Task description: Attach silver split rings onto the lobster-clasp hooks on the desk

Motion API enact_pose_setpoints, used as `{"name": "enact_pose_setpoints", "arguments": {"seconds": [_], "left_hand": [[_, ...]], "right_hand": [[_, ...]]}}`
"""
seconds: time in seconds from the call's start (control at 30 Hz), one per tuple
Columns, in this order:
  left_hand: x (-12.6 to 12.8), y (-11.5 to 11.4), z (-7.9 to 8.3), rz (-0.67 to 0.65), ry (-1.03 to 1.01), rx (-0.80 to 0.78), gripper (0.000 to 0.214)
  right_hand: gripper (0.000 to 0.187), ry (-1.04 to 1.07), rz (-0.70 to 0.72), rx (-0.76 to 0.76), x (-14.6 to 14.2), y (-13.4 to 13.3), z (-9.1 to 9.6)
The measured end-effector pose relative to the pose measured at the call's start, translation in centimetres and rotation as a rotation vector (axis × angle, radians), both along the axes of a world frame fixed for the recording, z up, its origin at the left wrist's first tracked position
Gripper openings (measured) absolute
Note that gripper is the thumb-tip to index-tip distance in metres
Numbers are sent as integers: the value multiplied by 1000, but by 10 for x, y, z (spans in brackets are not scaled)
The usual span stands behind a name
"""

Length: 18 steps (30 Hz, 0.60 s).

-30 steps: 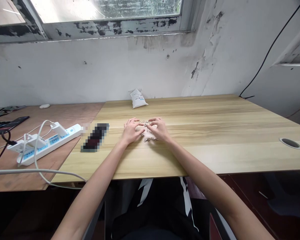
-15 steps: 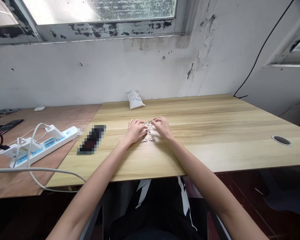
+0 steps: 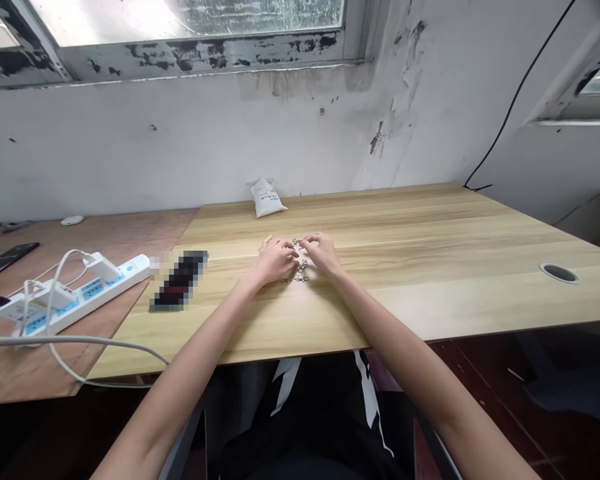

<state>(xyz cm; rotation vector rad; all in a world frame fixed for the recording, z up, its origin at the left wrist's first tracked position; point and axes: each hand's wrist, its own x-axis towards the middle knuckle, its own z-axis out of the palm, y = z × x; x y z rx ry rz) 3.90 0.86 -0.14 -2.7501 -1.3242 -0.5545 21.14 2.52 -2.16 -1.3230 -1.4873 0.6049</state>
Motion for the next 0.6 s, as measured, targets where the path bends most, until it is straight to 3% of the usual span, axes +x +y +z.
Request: {"name": "enact_pose_setpoints", "arguments": {"seconds": [0.37,0.6], "left_hand": [[22,3,9,-164,114,62,22],[13,3,8,-68,27,64,17]], "right_hand": [[26,70,-40,-28,11,8,-2],[27,-37,-3,24,16,4,1]]}}
